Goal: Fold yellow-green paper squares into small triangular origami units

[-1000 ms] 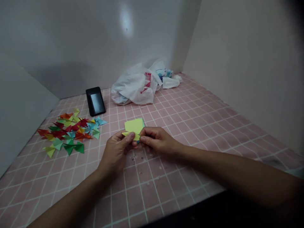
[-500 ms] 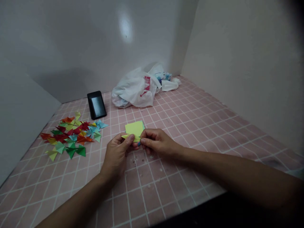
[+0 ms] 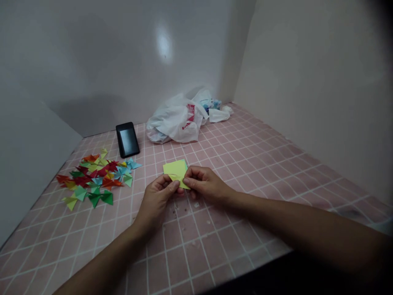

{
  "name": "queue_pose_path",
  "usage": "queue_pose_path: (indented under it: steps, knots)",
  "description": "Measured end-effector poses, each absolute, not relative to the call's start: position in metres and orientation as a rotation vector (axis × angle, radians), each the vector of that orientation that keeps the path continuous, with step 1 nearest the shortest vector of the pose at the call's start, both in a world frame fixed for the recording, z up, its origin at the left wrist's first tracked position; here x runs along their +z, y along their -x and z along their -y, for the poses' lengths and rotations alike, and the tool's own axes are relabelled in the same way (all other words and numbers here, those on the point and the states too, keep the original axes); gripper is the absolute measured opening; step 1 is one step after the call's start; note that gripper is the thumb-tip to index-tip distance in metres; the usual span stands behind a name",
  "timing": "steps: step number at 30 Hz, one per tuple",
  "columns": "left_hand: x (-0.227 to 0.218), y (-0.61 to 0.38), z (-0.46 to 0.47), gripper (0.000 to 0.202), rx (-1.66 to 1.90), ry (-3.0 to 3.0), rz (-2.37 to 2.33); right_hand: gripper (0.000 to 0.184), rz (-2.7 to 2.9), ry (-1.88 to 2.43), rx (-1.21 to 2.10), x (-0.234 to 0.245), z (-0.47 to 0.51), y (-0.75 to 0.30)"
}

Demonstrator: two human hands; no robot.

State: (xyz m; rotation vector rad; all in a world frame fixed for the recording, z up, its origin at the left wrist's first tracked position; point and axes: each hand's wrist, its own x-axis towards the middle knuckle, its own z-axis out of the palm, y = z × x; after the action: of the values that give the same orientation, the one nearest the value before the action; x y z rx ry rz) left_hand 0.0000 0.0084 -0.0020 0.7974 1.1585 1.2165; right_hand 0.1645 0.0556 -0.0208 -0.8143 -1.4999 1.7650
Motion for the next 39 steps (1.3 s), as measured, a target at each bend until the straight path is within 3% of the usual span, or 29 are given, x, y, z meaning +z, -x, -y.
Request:
queue_pose_path:
  steps: [21,28,39]
  knots:
    - [-0.0023,0.0043,-0.0089,0.023,1.166,-0.963,-1.239,0.023,1.461,0.760,1.823,-0.0216,-0.0567,-0.1658]
    - [-0.0005,0.0049,-0.0094,0.020,1.174,-1.018,-1.276,0.024,1.603,0.854,1.639,-0.0162,-0.0557,-0.1659]
    - [-0.0030,0.0053,-0.0075,0.024,1.142,-1.001,-1.243,0.021,1.471,0.784,1.792,-0.0202,-0.0583,-0.1656]
